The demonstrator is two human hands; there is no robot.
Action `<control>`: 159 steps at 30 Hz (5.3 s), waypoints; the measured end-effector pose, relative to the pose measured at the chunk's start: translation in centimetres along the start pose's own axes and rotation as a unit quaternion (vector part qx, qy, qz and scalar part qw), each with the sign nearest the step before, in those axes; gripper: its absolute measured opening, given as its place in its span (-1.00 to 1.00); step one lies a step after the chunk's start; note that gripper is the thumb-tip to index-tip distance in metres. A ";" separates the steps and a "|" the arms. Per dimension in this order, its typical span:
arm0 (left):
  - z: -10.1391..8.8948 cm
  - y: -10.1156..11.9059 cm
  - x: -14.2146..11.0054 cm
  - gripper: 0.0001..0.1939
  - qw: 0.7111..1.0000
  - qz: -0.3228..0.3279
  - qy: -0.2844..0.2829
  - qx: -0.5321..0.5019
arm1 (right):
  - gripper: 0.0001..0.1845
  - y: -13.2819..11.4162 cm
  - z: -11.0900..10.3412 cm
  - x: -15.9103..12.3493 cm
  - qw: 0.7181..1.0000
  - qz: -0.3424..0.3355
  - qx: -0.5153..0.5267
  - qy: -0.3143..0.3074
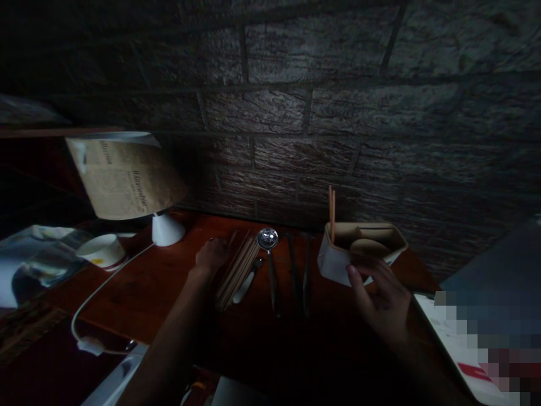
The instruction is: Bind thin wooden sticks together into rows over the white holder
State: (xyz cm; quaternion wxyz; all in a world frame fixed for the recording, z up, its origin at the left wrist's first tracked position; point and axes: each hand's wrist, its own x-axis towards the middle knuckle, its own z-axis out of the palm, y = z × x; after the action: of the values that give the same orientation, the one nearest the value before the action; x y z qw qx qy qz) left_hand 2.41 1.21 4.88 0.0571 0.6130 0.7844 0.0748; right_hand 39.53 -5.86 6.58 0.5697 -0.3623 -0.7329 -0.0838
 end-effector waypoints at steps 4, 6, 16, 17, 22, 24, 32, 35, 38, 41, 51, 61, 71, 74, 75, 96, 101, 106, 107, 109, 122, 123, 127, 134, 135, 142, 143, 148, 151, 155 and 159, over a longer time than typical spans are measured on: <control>-0.2 1.0 -0.4 -0.62 1.000 -0.004 -0.010 0.002 | -0.90 0.0 0.1 0.1 0.999 0.040 -0.002 -0.002; -0.4 1.3 -0.5 -0.62 1.000 -0.005 -0.015 0.002 | -0.93 0.0 0.1 0.1 0.998 0.070 -0.010 0.000; -2.0 2.6 -1.3 -0.57 0.997 0.023 0.030 -0.072 | -0.51 2.0 -0.7 6.8 0.967 0.243 -0.030 -0.069; -2.7 3.5 -1.5 -0.55 0.993 0.047 0.050 -0.100 | -0.47 2.5 -0.5 8.0 0.958 0.264 -0.023 -0.109; -6.7 10.7 -2.6 -0.47 0.913 0.277 0.065 -0.292 | -0.55 5.1 2.5 11.5 0.943 0.272 0.067 -0.182; -7.6 13.9 -2.7 -0.48 0.899 0.321 0.028 -0.297 | -0.65 5.6 3.8 11.5 0.938 0.268 0.089 -0.200; -7.0 21.4 -1.6 -0.66 0.835 0.433 -0.105 -0.323 | -0.93 5.7 2.3 12.0 0.932 0.211 0.153 -0.254; -7.3 22.5 -2.1 -0.71 0.834 0.440 -0.113 -0.314 | -0.89 5.5 0.2 12.8 0.920 0.214 0.174 -0.280; -7.6 22.9 -2.7 -0.70 0.832 0.425 -0.102 -0.343 | -0.86 5.2 -1.3 13.2 0.912 0.231 0.198 -0.274; -7.5 23.1 -3.0 -0.73 0.822 0.411 -0.133 -0.371 | -0.87 4.9 -2.2 13.3 0.906 0.221 0.194 -0.305; -6.8 23.2 -2.7 -0.72 0.780 0.417 -0.271 -0.380 | -0.81 4.1 -3.8 13.3 0.869 0.206 0.175 -0.416; -5.8 23.3 -2.6 -0.71 0.782 0.434 -0.281 -0.348 | -0.79 3.5 -4.4 13.6 0.876 0.204 0.169 -0.403; -5.8 23.1 -2.5 -0.74 0.782 0.445 -0.302 -0.315 | -0.87 3.6 -4.2 13.5 0.882 0.203 0.162 -0.393; -5.5 22.9 -2.3 -0.72 0.792 0.447 -0.302 -0.287 | -0.88 3.5 -4.2 13.5 0.880 0.210 0.167 -0.391; -5.5 22.8 -2.2 -0.71 0.796 0.447 -0.301 -0.276 | -0.87 3.6 -4.1 13.5 0.877 0.210 0.171 -0.397; -5.0 22.9 -2.5 -0.77 0.812 0.455 -0.294 -0.217 | -0.86 3.4 -4.3 13.2 0.871 0.210 0.123 -0.427; -5.3 22.9 -2.7 -0.76 0.809 0.454 -0.308 -0.212 | -0.84 3.5 -4.5 13.2 0.858 0.222 0.119 -0.449; -5.3 22.8 -2.7 -0.77 0.807 0.457 -0.307 -0.214 | -0.81 3.1 -5.0 13.5 0.858 0.229 0.153 -0.434; -5.3 22.8 -2.7 -0.77 0.805 0.460 -0.307 -0.214 | -0.80 3.0 -5.1 13.5 0.856 0.236 0.159 -0.431; -5.3 22.8 -2.8 -0.76 0.803 0.466 -0.307 -0.210 | -0.80 2.9 -5.4 13.6 0.853 0.247 0.163 -0.429; -5.6 22.9 -2.9 -0.78 0.825 0.457 -0.295 -0.156 | -0.77 2.5 -5.6 13.9 0.836 0.267 0.200 -0.436; -5.5 22.9 -2.9 -0.77 0.827 0.456 -0.291 -0.154 | -0.77 2.5 -5.7 14.0 0.837 0.263 0.198 -0.437; -5.3 23.0 -2.9 -0.75 0.830 0.454 -0.284 -0.154 | -0.77 2.4 -5.6 14.1 0.836 0.270 0.175 -0.444; -5.4 23.3 -3.1 -0.73 0.840 0.443 -0.278 -0.144 | -0.74 2.7 -5.2 13.9 0.821 0.280 0.213 -0.449; -5.4 23.3 -3.2 -0.72 0.840 0.443 -0.278 -0.147 | -0.74 2.7 -5.2 13.8 0.821 0.280 0.216 -0.448; -5.4 23.2 -3.3 -0.75 0.844 0.435 -0.278 -0.145 | -0.76 2.9 -5.1 13.7 0.831 0.268 0.162 -0.460; -5.4 23.2 -3.3 -0.76 0.845 0.435 -0.276 -0.145 | -0.78 2.9 -5.1 13.7 0.833 0.266 0.155 -0.460; -5.5 23.3 -3.5 -0.79 0.841 0.442 -0.272 -0.153 | -0.78 2.9 -5.1 13.8 0.836 0.258 0.147 -0.462; -5.4 23.3 -3.5 -0.79 0.836 0.444 -0.282 -0.156 | -0.78 3.0 -5.1 13.8 0.836 0.256 0.151 -0.462; -5.3 23.3 -3.3 -0.77 0.838 0.441 -0.284 -0.149 | -0.76 3.0 -5.0 13.7 0.833 0.252 0.155 -0.467; -5.2 23.2 -3.2 -0.77 0.841 0.443 -0.274 -0.145 | -0.73 3.0 -5.0 13.7 0.836 0.248 0.148 -0.466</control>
State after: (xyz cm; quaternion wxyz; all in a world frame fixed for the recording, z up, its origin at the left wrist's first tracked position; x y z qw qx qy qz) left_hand 24.42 3.33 14.34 0.3192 0.8755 0.3613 0.0340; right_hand 44.09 -0.43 19.68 0.2093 -0.4392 -0.8010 0.3488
